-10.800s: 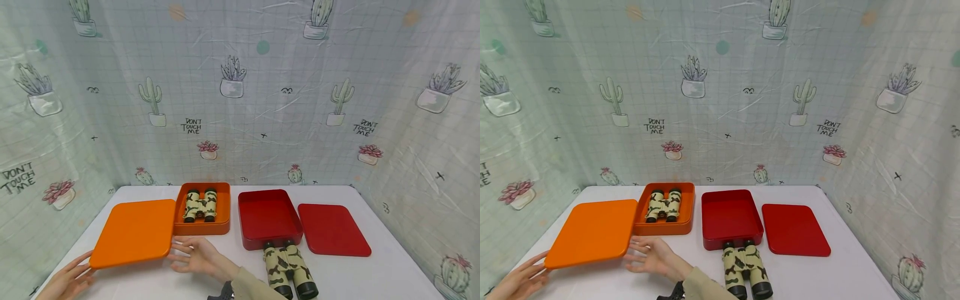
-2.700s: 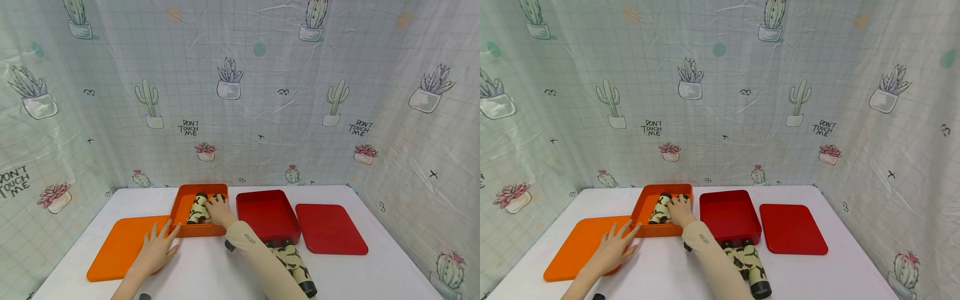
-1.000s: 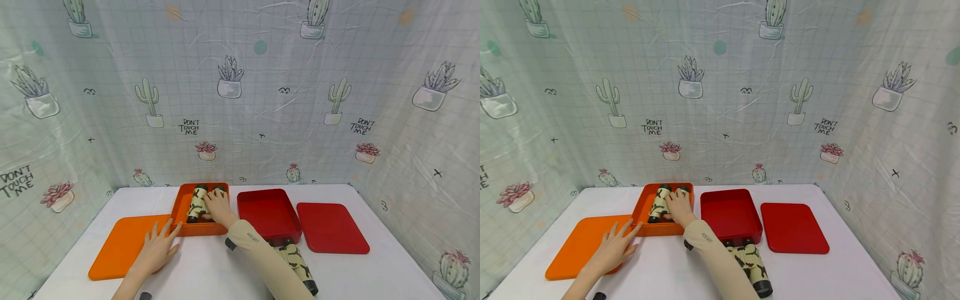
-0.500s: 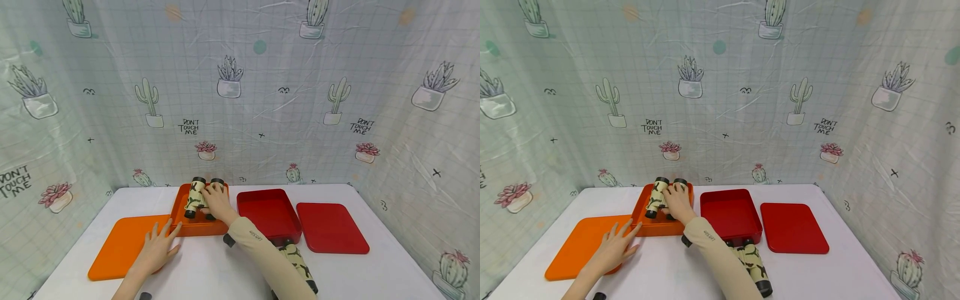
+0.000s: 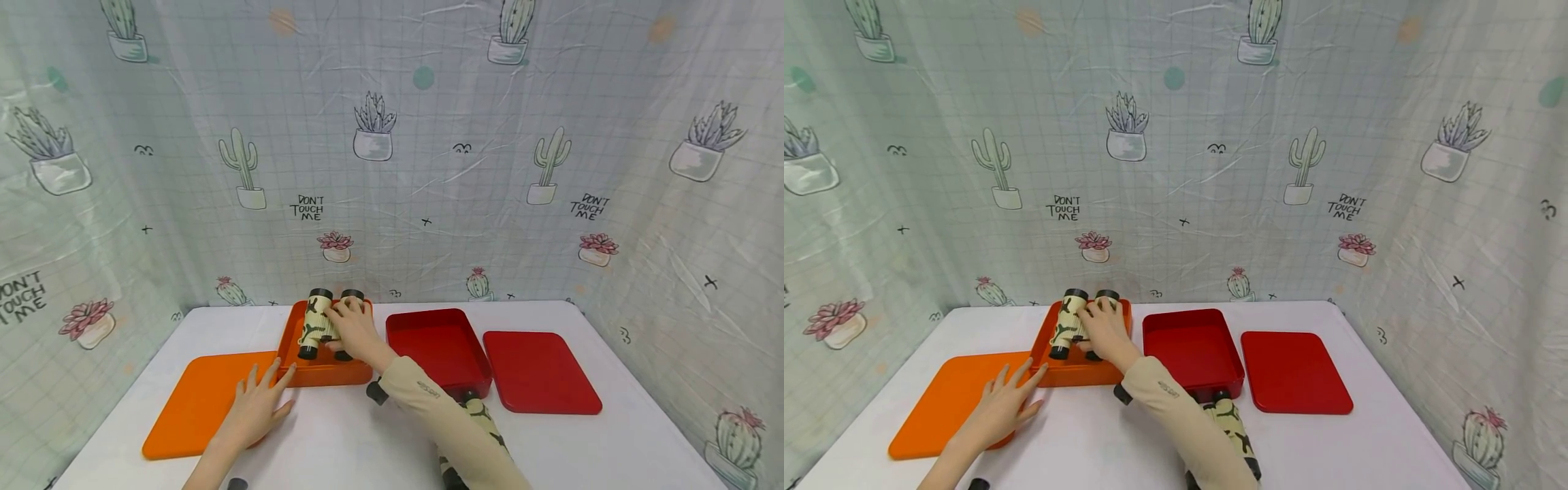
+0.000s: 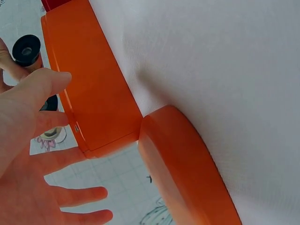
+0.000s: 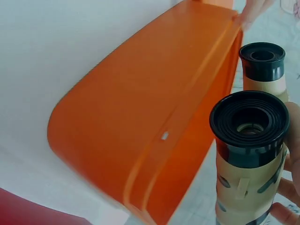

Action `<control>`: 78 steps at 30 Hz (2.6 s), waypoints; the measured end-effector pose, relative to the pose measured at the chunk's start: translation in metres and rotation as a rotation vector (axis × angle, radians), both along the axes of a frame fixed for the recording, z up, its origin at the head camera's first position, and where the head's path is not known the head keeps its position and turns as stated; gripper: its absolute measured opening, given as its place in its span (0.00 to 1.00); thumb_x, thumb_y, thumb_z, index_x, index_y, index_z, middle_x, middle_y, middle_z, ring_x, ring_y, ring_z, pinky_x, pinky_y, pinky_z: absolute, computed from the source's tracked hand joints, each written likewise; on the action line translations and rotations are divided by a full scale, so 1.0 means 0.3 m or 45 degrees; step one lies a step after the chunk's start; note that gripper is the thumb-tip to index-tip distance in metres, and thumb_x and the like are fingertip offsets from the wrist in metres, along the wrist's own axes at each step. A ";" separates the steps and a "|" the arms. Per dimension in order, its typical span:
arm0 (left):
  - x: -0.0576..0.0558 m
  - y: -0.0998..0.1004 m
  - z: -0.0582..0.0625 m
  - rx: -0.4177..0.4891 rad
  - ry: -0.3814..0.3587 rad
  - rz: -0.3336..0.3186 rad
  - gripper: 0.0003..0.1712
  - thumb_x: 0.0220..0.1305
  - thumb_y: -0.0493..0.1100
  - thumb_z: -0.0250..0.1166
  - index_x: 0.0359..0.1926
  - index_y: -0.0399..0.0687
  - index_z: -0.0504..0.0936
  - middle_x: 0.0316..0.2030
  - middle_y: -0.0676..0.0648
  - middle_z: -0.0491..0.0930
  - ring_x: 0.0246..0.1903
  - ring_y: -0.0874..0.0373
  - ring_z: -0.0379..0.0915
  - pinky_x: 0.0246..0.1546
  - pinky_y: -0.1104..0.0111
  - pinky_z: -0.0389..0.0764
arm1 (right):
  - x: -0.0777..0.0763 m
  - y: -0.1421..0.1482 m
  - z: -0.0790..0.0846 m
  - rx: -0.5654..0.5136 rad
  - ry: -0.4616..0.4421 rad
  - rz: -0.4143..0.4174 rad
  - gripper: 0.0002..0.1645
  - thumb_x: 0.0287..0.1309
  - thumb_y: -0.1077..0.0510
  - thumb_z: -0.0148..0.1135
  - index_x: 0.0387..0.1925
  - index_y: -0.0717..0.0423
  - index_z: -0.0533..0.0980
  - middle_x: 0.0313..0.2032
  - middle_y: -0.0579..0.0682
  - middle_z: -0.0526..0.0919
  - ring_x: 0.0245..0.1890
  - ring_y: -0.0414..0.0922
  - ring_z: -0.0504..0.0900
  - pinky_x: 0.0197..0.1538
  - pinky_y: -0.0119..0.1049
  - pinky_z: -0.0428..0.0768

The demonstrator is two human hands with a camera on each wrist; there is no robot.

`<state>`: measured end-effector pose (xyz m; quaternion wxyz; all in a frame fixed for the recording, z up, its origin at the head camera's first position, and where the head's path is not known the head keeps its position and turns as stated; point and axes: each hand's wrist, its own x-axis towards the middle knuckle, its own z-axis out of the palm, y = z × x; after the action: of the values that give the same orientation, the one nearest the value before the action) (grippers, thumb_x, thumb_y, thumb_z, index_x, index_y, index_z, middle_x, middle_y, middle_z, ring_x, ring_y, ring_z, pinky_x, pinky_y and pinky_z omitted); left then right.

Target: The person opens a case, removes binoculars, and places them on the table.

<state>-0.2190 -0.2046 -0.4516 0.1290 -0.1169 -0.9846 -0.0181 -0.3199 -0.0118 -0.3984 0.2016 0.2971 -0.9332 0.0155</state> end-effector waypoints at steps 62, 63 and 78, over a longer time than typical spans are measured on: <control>0.001 0.004 -0.004 0.035 0.081 -0.025 0.33 0.51 0.52 0.64 0.59 0.49 0.69 0.59 0.35 0.65 0.53 0.26 0.59 0.46 0.37 0.65 | 0.362 0.170 -0.015 0.144 0.090 0.248 0.39 0.37 0.33 0.65 0.51 0.46 0.69 0.45 0.40 0.73 0.47 0.41 0.63 0.49 0.41 0.65; 0.002 0.003 -0.004 0.037 0.084 -0.027 0.33 0.51 0.52 0.64 0.59 0.49 0.69 0.59 0.35 0.65 0.53 0.27 0.59 0.46 0.37 0.65 | 0.365 0.170 -0.020 0.148 0.100 0.252 0.39 0.36 0.33 0.65 0.51 0.46 0.69 0.45 0.40 0.73 0.47 0.41 0.63 0.48 0.41 0.65; 0.001 0.000 -0.012 0.051 0.094 -0.035 0.33 0.51 0.52 0.64 0.59 0.49 0.69 0.59 0.35 0.65 0.53 0.26 0.59 0.46 0.37 0.64 | 0.387 0.148 -0.103 0.269 0.073 0.241 0.40 0.39 0.31 0.62 0.52 0.47 0.68 0.46 0.41 0.73 0.47 0.43 0.65 0.50 0.49 0.71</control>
<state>-0.2186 -0.2047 -0.4552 0.1672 -0.1282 -0.9769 -0.0354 -0.2039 0.0327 -0.4294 0.1936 0.4036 -0.8913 -0.0723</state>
